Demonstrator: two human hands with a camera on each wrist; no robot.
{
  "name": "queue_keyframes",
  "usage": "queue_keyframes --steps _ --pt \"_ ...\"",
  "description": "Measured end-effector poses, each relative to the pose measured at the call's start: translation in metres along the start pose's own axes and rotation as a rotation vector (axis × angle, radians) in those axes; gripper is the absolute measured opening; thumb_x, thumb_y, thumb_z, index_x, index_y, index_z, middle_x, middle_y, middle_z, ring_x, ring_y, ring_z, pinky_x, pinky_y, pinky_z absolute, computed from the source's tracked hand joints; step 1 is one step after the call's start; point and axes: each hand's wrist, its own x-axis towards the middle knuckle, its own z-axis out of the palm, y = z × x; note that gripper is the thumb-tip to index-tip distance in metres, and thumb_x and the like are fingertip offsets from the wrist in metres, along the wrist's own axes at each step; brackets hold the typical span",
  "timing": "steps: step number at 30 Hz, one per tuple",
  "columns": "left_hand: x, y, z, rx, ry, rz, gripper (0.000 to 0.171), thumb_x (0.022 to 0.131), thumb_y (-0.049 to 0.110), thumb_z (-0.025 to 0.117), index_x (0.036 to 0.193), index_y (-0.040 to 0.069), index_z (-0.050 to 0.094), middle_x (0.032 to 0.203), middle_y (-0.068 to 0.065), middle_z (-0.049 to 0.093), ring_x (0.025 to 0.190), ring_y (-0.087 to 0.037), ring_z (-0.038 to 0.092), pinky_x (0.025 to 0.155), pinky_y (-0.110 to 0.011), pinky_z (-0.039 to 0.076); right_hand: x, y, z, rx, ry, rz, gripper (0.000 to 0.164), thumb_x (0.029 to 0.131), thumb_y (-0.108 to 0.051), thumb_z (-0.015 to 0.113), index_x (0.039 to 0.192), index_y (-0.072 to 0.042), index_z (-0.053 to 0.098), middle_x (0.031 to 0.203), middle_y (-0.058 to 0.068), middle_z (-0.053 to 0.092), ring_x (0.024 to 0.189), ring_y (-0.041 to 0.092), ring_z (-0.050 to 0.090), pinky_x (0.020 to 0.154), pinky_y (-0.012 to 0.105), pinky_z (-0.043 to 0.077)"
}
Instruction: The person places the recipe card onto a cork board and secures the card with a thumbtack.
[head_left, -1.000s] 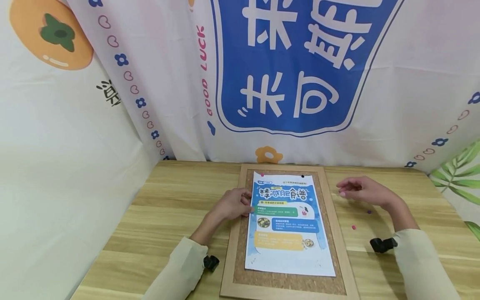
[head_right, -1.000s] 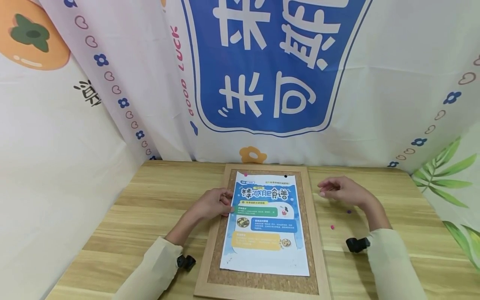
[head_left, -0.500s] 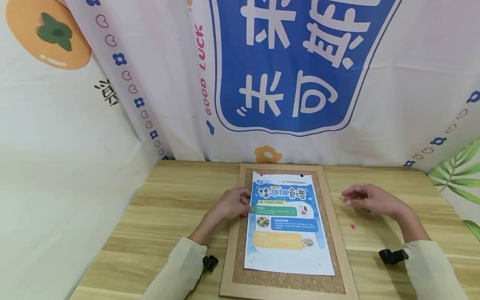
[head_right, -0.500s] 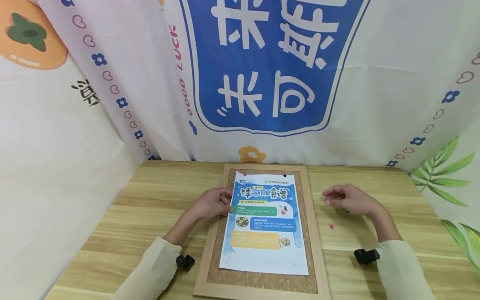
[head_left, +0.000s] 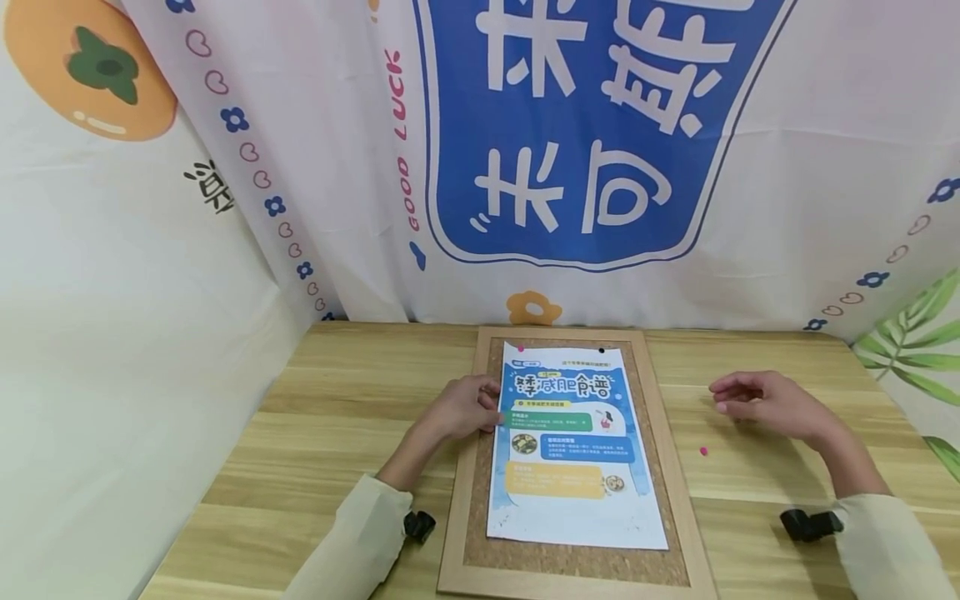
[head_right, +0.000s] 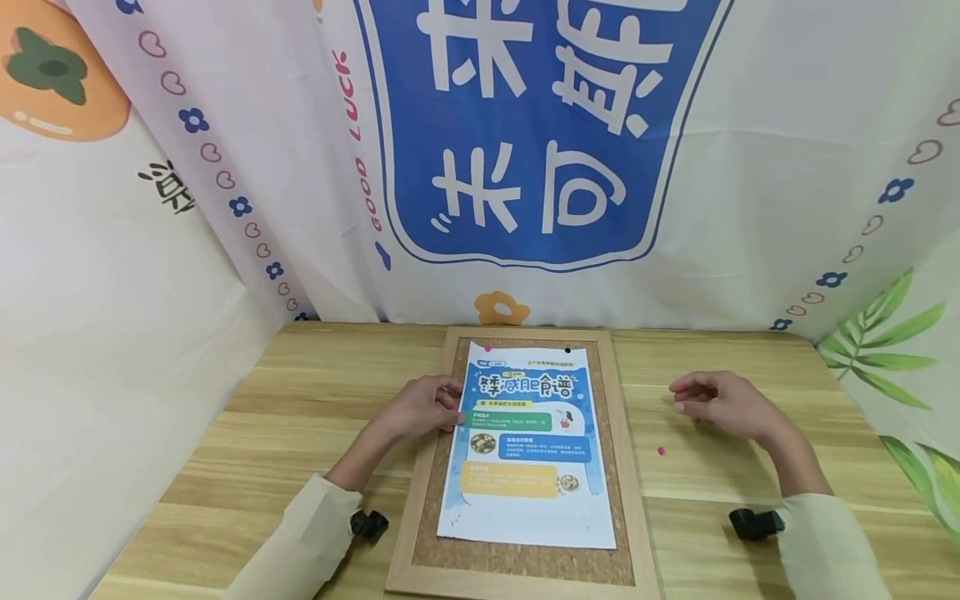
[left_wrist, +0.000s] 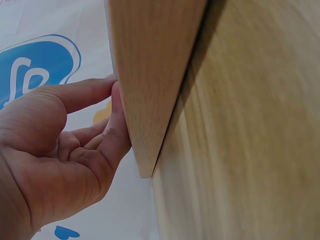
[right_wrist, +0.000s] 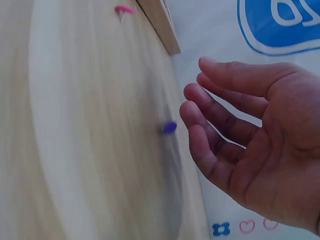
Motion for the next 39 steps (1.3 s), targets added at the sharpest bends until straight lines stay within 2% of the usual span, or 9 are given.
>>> queue_keyframes --steps 9,15,27,39 --pt "-0.001 0.0 0.0 -0.001 0.0 0.013 0.041 0.093 0.001 0.08 0.131 -0.003 0.066 0.097 -0.012 0.076 0.074 -0.016 0.074 0.069 -0.029 0.063 -0.02 0.022 -0.005 -0.077 0.044 -0.018 0.024 0.1 -0.012 0.074 0.121 0.001 0.075 0.112 0.012 0.08 0.089 -0.007 0.062 0.075 0.021 0.055" --pt "-0.001 0.001 0.0 -0.001 0.003 0.015 0.039 0.093 0.001 0.08 0.13 -0.002 0.067 0.096 -0.012 0.076 0.074 -0.016 0.074 0.07 -0.029 0.063 -0.027 0.027 -0.001 -0.069 0.06 -0.033 0.021 0.098 -0.011 0.076 0.118 -0.002 0.076 0.11 0.01 0.081 0.089 -0.007 0.064 0.078 0.019 0.055" --pt "0.001 -0.002 0.001 0.012 0.011 -0.007 0.038 0.094 0.002 0.08 0.129 0.0 0.068 0.096 -0.011 0.076 0.075 -0.016 0.074 0.07 -0.029 0.062 -0.024 0.028 0.004 -0.089 0.102 -0.057 0.016 0.097 -0.01 0.078 0.112 -0.004 0.079 0.101 0.004 0.081 0.086 -0.007 0.064 0.076 0.019 0.055" --pt "0.001 -0.002 0.002 -0.001 0.006 -0.003 0.037 0.094 0.002 0.079 0.129 -0.001 0.068 0.096 -0.011 0.075 0.075 -0.016 0.073 0.07 -0.029 0.063 -0.019 0.024 0.006 -0.119 0.084 -0.044 0.014 0.097 -0.011 0.078 0.11 -0.007 0.08 0.102 0.004 0.081 0.085 -0.006 0.063 0.074 0.02 0.054"
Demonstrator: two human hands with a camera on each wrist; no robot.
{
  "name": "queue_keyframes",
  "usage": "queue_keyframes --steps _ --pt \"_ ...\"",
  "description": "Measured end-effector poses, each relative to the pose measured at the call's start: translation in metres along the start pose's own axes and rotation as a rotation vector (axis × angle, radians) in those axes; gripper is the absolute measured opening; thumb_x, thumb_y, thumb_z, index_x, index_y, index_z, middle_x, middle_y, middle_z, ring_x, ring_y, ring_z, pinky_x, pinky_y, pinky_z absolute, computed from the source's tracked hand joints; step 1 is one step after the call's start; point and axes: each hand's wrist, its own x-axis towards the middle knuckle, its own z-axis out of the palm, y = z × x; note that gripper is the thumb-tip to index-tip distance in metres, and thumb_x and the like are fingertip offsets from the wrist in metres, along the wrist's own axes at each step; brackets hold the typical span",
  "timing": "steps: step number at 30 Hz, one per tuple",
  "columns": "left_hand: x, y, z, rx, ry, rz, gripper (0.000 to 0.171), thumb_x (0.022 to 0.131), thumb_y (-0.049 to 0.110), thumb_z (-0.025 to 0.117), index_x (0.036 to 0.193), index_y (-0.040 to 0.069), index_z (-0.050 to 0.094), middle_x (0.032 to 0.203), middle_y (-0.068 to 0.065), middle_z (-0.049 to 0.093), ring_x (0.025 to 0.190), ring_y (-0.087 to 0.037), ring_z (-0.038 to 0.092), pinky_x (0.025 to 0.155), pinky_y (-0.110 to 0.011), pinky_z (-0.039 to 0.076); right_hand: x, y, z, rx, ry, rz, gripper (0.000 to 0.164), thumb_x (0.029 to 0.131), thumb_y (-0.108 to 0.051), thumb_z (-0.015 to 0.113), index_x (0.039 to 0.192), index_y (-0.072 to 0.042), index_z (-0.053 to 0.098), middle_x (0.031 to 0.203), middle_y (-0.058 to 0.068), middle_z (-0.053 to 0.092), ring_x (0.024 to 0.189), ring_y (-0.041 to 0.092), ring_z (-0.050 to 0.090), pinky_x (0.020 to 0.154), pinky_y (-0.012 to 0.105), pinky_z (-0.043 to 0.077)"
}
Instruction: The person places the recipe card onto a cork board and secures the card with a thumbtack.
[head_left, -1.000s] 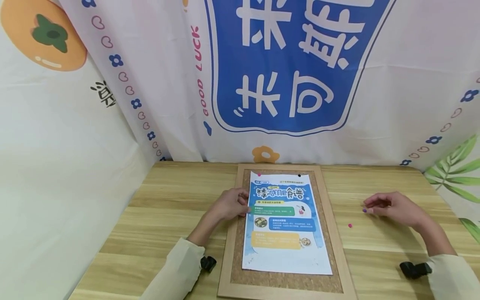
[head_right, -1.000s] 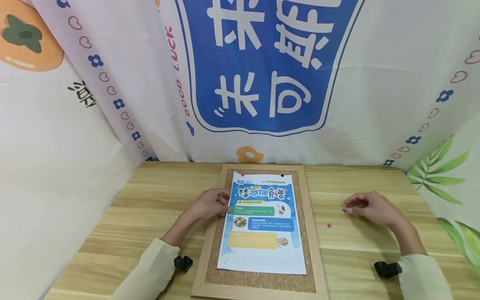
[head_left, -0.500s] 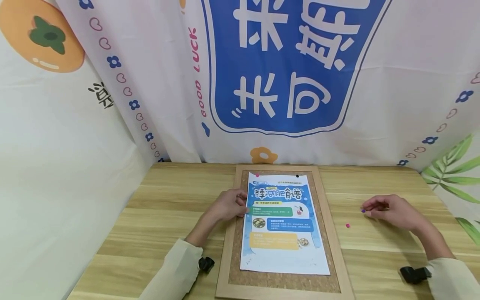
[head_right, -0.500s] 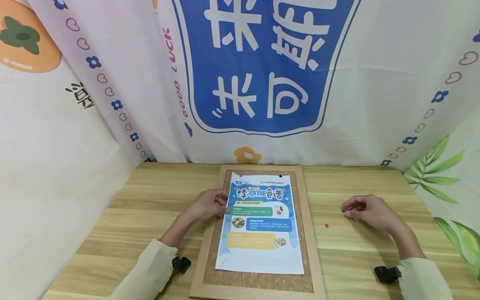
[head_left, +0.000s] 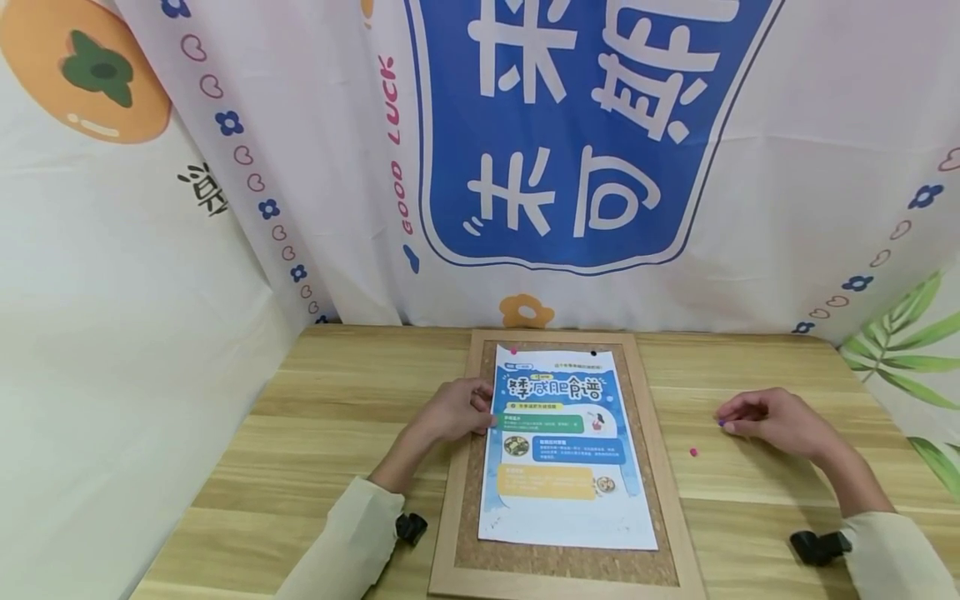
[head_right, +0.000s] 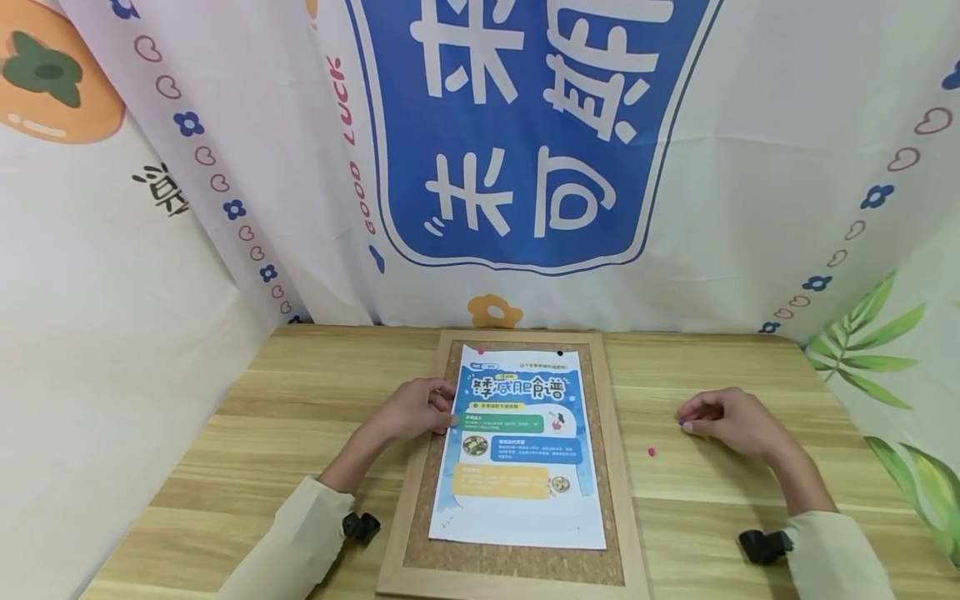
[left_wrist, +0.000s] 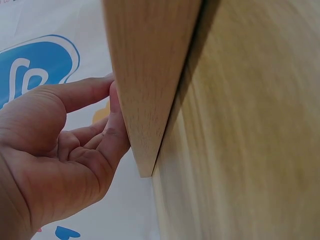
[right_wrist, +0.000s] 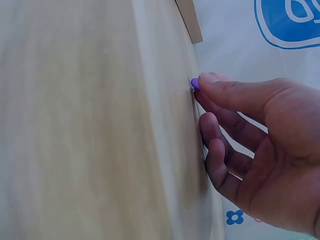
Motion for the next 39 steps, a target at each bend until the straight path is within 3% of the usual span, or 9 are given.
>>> queue_keyframes --steps 11,17,22,39 --pt "0.0 -0.001 0.0 0.005 -0.001 0.001 0.037 0.094 0.002 0.079 0.128 -0.001 0.067 0.096 -0.011 0.076 0.075 -0.017 0.074 0.07 -0.03 0.063 0.004 -0.006 0.003 0.05 0.02 0.029 0.012 0.099 -0.012 0.077 0.108 -0.005 0.08 0.101 0.006 0.079 0.083 -0.001 0.063 0.073 0.021 0.054" --pt "0.0 0.0 0.0 -0.003 0.0 0.002 0.036 0.094 0.001 0.079 0.128 -0.001 0.068 0.096 -0.011 0.076 0.074 -0.016 0.073 0.069 -0.029 0.063 0.007 -0.022 0.008 0.128 0.09 0.064 0.02 0.101 -0.018 0.076 0.113 -0.002 0.078 0.101 0.008 0.077 0.08 0.006 0.061 0.067 0.024 0.053" --pt "0.0 0.0 0.0 -0.01 0.001 0.0 0.037 0.093 0.001 0.079 0.128 -0.001 0.068 0.096 -0.011 0.075 0.075 -0.016 0.073 0.07 -0.029 0.063 0.01 -0.037 0.014 0.201 0.1 0.075 0.026 0.102 -0.021 0.075 0.116 0.0 0.076 0.096 0.011 0.077 0.075 0.013 0.061 0.062 0.027 0.053" --pt "0.0 0.0 0.0 0.001 0.006 -0.018 0.038 0.094 0.003 0.079 0.13 0.0 0.067 0.097 -0.011 0.074 0.075 -0.017 0.072 0.07 -0.028 0.061 0.017 -0.06 0.032 0.264 0.117 0.072 0.028 0.101 -0.027 0.077 0.117 -0.005 0.077 0.109 0.015 0.079 0.087 0.016 0.067 0.07 0.027 0.055"
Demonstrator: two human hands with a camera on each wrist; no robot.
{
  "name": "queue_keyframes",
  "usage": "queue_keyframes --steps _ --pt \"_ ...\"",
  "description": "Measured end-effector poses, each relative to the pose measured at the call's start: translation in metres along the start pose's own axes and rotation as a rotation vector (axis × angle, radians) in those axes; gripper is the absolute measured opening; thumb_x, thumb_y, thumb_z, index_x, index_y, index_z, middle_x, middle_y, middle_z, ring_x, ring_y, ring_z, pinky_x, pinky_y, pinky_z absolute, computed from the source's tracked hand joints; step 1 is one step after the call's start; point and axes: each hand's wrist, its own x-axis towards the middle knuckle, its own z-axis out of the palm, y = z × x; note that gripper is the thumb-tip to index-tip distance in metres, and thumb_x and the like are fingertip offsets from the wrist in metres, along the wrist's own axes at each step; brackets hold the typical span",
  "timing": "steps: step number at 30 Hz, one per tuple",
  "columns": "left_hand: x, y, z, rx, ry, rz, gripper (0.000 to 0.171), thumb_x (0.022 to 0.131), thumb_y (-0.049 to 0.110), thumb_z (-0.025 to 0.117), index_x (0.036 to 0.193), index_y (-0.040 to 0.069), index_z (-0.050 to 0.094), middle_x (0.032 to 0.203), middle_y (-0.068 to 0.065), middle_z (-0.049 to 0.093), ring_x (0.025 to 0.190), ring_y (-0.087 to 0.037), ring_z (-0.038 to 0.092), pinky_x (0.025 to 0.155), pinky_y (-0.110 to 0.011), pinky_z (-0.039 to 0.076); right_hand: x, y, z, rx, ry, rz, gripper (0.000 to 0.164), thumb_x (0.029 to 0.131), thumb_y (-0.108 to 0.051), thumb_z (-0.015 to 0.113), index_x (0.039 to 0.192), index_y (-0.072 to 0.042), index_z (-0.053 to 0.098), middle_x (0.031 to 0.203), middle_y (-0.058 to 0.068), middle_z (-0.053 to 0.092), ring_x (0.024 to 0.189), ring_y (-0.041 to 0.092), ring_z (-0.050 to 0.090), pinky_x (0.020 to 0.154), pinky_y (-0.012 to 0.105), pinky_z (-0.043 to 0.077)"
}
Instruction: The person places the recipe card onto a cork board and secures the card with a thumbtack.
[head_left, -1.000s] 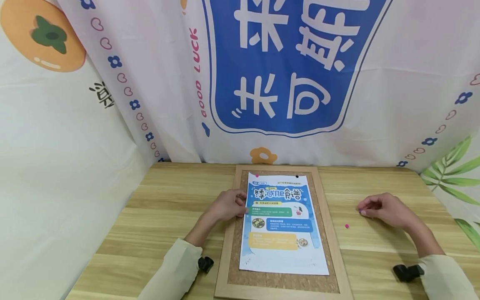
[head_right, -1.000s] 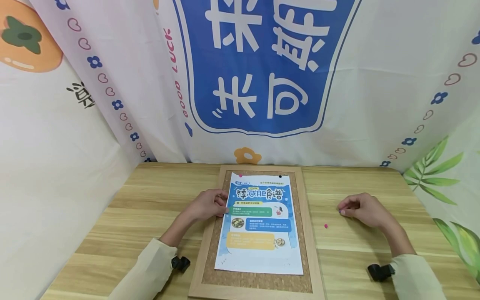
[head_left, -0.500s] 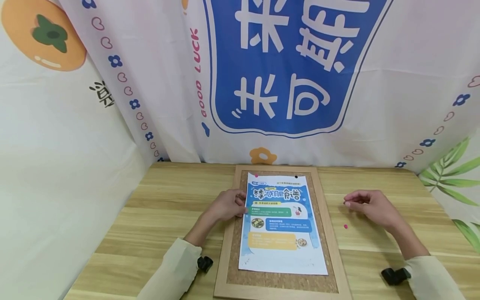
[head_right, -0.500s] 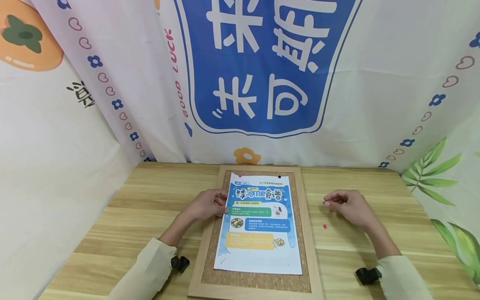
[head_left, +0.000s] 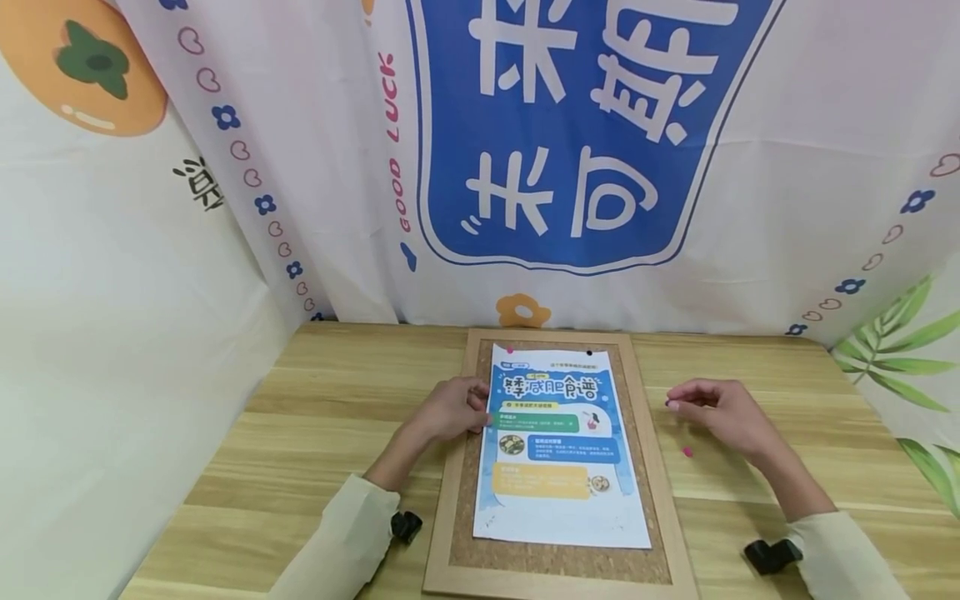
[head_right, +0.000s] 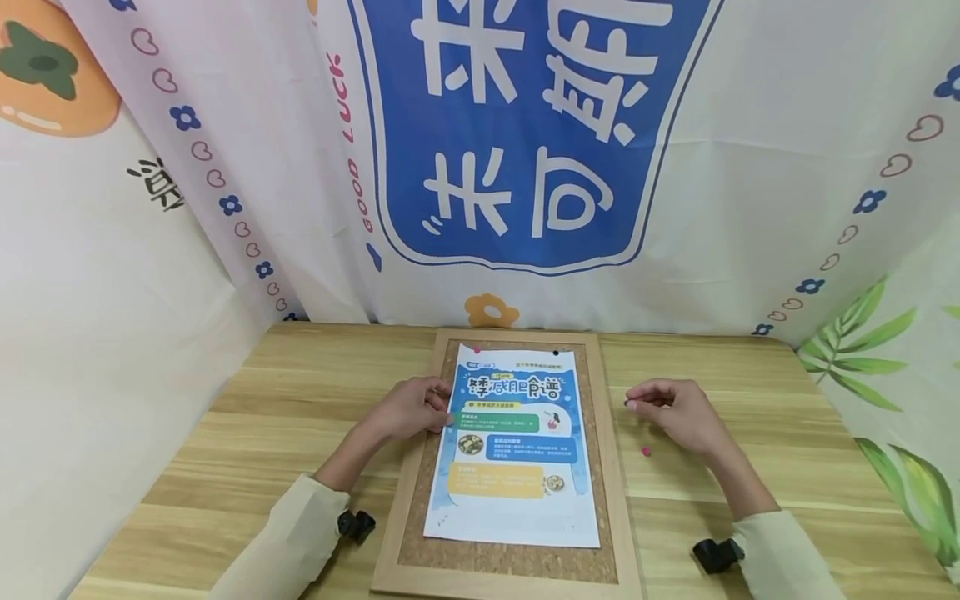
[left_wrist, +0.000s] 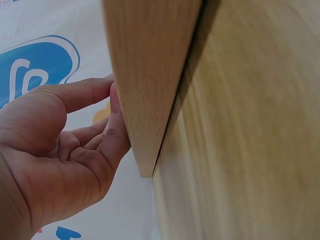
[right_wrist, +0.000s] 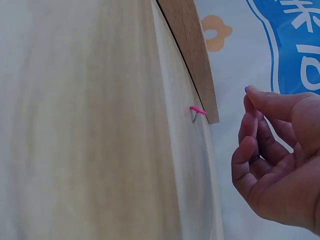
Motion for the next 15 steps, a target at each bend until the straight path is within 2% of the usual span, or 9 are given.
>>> queue_keyframes --steps 15 --pt "0.0 0.0 0.0 0.007 0.002 0.01 0.039 0.095 0.004 0.08 0.131 0.0 0.067 0.095 -0.009 0.074 0.074 -0.017 0.071 0.069 -0.027 0.06 0.002 -0.021 0.014 0.01 0.009 -0.001 0.025 0.102 -0.025 0.076 0.116 -0.005 0.077 0.108 0.014 0.077 0.087 0.016 0.062 0.069 0.026 0.054"
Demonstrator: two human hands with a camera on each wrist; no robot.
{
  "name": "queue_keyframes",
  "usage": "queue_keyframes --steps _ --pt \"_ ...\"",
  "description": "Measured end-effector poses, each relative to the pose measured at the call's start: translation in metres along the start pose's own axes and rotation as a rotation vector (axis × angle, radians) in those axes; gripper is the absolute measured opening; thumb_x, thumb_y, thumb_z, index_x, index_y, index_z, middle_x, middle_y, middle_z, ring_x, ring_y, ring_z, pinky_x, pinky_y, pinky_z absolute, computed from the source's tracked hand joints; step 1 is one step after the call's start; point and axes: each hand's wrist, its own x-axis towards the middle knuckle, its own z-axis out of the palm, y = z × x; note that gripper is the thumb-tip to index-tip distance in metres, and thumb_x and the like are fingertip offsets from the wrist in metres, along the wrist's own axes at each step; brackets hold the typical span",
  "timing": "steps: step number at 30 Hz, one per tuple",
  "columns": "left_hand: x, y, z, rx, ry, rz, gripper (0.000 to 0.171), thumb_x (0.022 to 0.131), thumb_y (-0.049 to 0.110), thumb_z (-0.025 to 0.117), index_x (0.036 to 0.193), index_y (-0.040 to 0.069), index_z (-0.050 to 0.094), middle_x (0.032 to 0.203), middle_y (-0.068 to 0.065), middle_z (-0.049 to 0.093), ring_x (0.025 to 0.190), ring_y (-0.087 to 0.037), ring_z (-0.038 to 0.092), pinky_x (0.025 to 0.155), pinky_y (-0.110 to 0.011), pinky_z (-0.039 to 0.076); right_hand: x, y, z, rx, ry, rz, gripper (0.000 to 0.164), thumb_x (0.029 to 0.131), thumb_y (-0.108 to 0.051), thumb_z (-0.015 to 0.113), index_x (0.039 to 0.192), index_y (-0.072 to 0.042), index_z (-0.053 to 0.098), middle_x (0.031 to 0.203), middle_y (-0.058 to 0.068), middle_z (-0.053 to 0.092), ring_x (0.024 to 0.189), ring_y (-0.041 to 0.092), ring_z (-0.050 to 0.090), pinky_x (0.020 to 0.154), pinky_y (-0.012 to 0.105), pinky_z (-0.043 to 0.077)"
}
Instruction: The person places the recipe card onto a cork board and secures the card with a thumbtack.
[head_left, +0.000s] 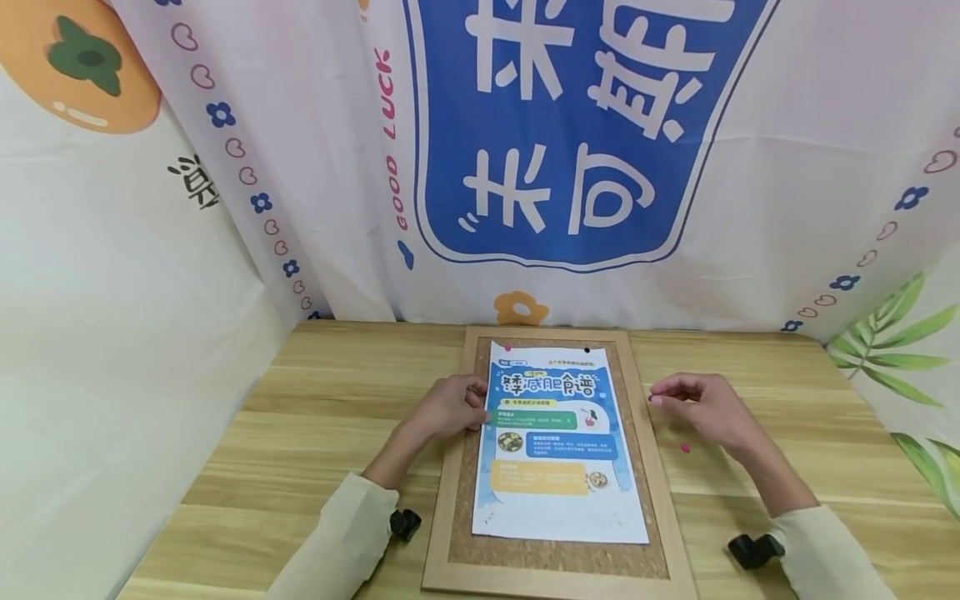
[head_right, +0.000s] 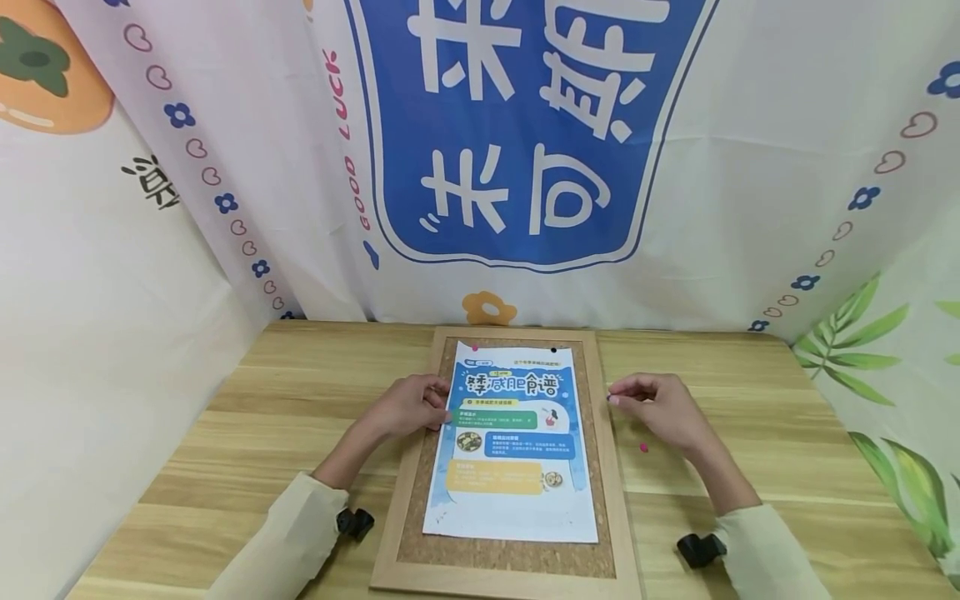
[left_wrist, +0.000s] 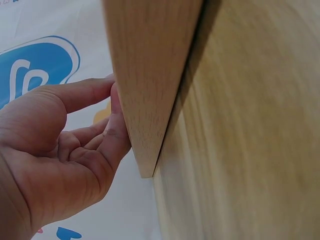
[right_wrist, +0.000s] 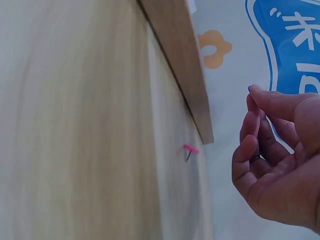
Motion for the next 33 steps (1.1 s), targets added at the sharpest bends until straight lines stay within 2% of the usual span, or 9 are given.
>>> queue_keyframes --steps 7,14,22,33 --pt "0.001 0.0 0.001 -0.009 -0.001 0.001 0.039 0.094 0.003 0.08 0.131 0.0 0.067 0.096 -0.01 0.075 0.075 -0.017 0.072 0.069 -0.028 0.061 -0.001 -0.014 0.008 0.04 0.003 0.007 0.025 0.102 -0.024 0.076 0.117 -0.005 0.077 0.109 0.01 0.078 0.091 0.019 0.063 0.07 0.027 0.054" --pt "0.001 -0.001 0.001 0.008 -0.002 0.006 0.04 0.094 0.004 0.08 0.131 0.0 0.067 0.098 -0.01 0.075 0.076 -0.017 0.073 0.069 -0.028 0.061 -0.002 -0.02 0.015 0.06 -0.011 0.018 0.024 0.102 -0.023 0.076 0.118 -0.006 0.077 0.109 0.011 0.077 0.093 0.025 0.063 0.071 0.029 0.056" --pt "0.001 0.001 0.0 0.011 -0.002 0.006 0.039 0.094 0.004 0.08 0.131 0.0 0.067 0.097 -0.01 0.075 0.075 -0.017 0.073 0.069 -0.027 0.06 -0.002 -0.028 0.02 0.077 -0.028 0.002 0.024 0.101 -0.023 0.076 0.118 -0.006 0.077 0.11 0.011 0.077 0.092 0.02 0.062 0.069 0.026 0.054" --pt "0.002 -0.001 0.0 0.019 -0.006 0.002 0.041 0.095 0.005 0.08 0.133 0.0 0.066 0.099 -0.01 0.075 0.077 -0.017 0.073 0.069 -0.026 0.06 0.0 -0.034 0.026 0.076 -0.034 0.008 0.025 0.101 -0.023 0.077 0.117 -0.006 0.078 0.11 0.01 0.078 0.092 0.022 0.06 0.07 0.025 0.049"
